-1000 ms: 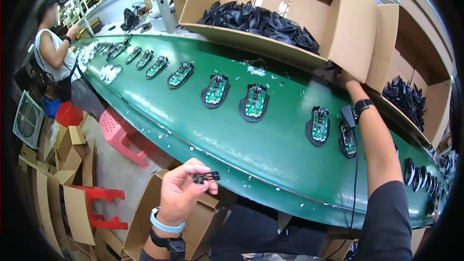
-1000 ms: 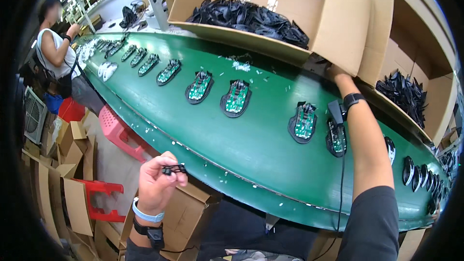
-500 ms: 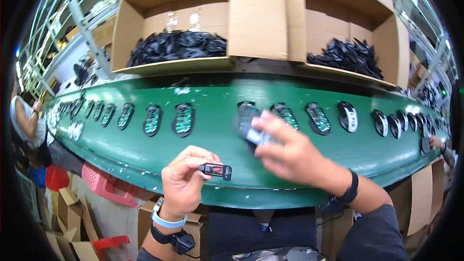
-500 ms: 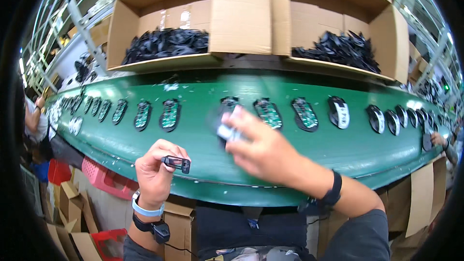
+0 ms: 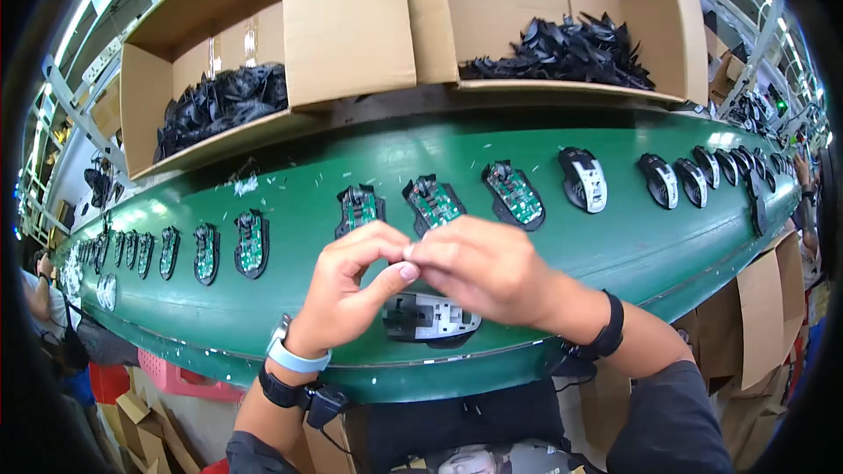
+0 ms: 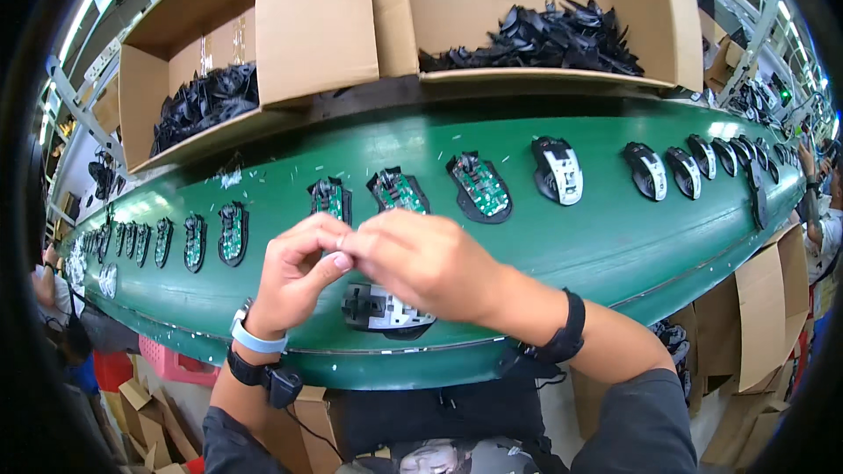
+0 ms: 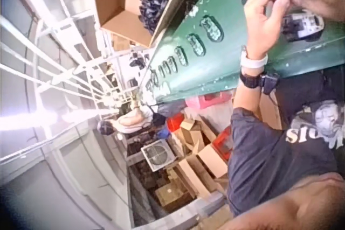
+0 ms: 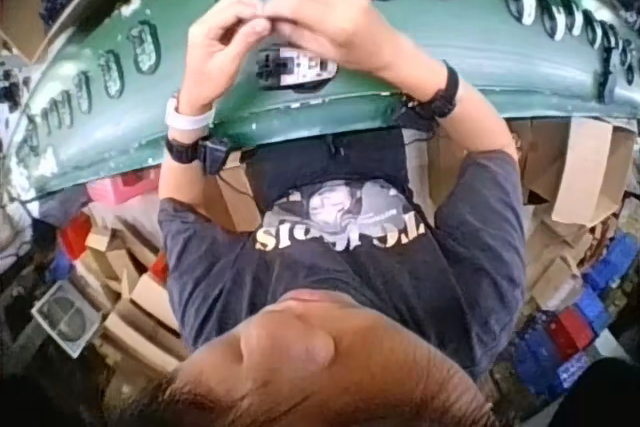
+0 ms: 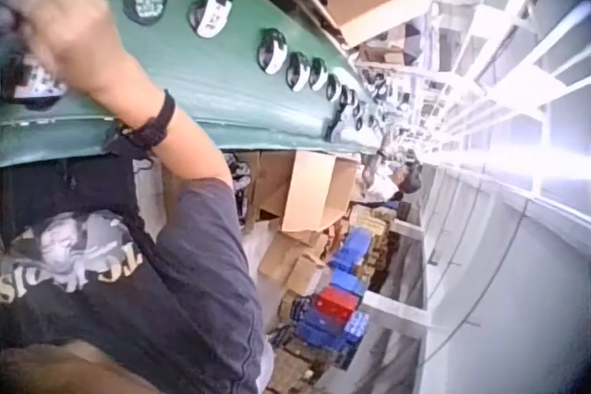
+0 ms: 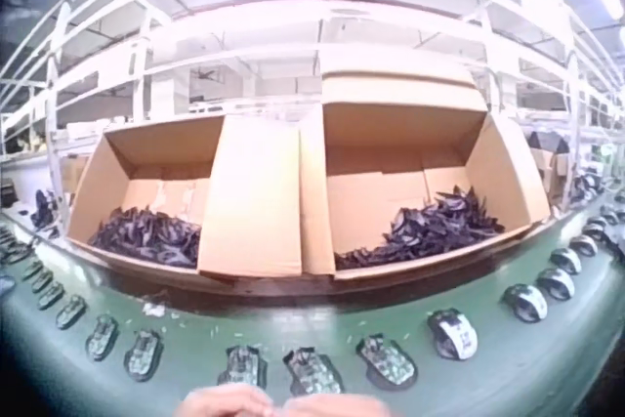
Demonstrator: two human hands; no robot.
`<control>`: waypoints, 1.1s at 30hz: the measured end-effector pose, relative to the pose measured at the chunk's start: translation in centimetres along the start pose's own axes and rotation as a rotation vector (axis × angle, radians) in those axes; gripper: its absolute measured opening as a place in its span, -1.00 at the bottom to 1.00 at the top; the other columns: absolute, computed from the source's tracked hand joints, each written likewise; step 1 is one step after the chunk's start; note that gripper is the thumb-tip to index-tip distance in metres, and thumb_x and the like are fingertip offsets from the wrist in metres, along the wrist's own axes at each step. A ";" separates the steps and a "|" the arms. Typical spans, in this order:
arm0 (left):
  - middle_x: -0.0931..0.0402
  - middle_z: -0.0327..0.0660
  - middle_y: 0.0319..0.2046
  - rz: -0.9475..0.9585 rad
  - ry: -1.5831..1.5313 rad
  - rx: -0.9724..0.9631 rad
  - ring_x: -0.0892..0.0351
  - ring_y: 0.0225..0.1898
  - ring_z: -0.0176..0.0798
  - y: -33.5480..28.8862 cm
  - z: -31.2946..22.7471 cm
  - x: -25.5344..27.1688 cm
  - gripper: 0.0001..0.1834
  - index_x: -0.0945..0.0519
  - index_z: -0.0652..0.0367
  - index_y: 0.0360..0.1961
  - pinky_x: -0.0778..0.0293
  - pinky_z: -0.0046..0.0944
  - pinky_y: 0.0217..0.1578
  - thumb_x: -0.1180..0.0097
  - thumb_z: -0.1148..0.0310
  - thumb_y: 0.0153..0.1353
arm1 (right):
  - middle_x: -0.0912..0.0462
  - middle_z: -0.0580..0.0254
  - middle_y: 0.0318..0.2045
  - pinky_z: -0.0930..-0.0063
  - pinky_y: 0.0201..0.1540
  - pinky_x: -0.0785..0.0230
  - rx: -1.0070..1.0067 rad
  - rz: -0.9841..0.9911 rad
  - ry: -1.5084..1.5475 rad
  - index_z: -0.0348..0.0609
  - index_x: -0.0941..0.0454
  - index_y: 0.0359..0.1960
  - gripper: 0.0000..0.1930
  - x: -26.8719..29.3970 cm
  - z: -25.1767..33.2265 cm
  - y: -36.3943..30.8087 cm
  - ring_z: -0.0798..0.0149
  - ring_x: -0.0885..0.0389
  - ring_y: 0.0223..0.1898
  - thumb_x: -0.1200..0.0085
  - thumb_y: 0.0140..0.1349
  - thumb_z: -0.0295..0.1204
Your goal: The person assembles computer mice on a green workbench. They pick up a white plastic mouse shell, insert a black rubber grip piece, and then place a green circuit board into the shell. The person repeats this process for multiple units, handling the components by hand.
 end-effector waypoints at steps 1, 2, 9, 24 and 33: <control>-0.60 0.00 -0.03 0.167 0.093 -0.070 -0.59 0.01 0.00 0.1 0.6 0.6 -0.59 -0.62 0.32 0.02 -0.49 -0.13 0.11 -0.46 0.41 0.18 | -0.75 0.09 -0.22 0.35 -0.23 -0.66 -0.091 -0.009 0.042 -0.18 -0.73 -0.05 -0.65 0.0 -1.1 -0.2 0.10 -0.77 -0.25 -0.48 0.10 -0.56; -0.56 0.02 0.03 0.214 0.241 -0.070 -0.56 0.07 0.03 -0.7 0.4 0.5 -0.49 -0.59 0.30 0.07 -0.46 -0.10 0.17 -0.50 0.37 0.14 | -0.77 0.09 -0.24 0.35 -0.24 -0.66 -0.184 -0.017 0.083 -0.19 -0.75 -0.08 -0.69 0.2 -2.1 -0.8 0.10 -0.79 -0.26 -0.47 0.11 -0.60; -0.47 0.06 0.17 0.371 0.587 -0.033 -0.52 0.17 0.17 -5.2 1.4 -0.5 -0.34 -0.51 0.24 0.19 -0.50 -0.01 0.18 -0.46 0.39 0.04 | -0.63 0.29 -0.20 0.47 -0.07 -0.53 -0.575 0.036 0.763 -0.20 -0.69 0.06 -0.70 -1.5 -3.7 -3.0 0.44 -0.59 -0.18 -0.35 0.30 -0.58; -0.54 -0.40 -0.23 -0.049 -0.490 0.366 -0.44 -0.21 -0.56 0.0 4.8 -0.3 -0.77 -0.52 0.11 -0.15 -0.38 -0.45 -0.17 -0.25 0.20 0.49 | -0.75 0.19 -0.20 0.45 -0.23 -0.61 -0.332 -0.023 0.520 -0.19 -0.78 -0.18 -0.82 -1.2 -2.6 -1.5 0.29 -0.76 -0.28 -0.44 0.18 -0.59; -0.59 -0.12 0.09 -0.028 -0.797 0.505 -0.66 0.07 -0.24 -1.5 5.4 0.8 -0.59 -0.37 0.14 0.15 -0.59 -0.19 0.11 -0.17 0.60 0.33 | -0.69 0.20 -0.31 0.39 -0.34 -0.53 -0.177 0.058 0.212 -0.16 -0.77 -0.26 -0.74 -1.7 -2.6 -1.1 0.19 -0.67 -0.39 -0.51 -0.01 -0.60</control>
Point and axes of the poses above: each hand's wrist, its own y-axis towards the middle knuckle, its own x-axis out of the back of the hand, z = x × y, the point moved 5 cm from there along y, towards the middle knuckle
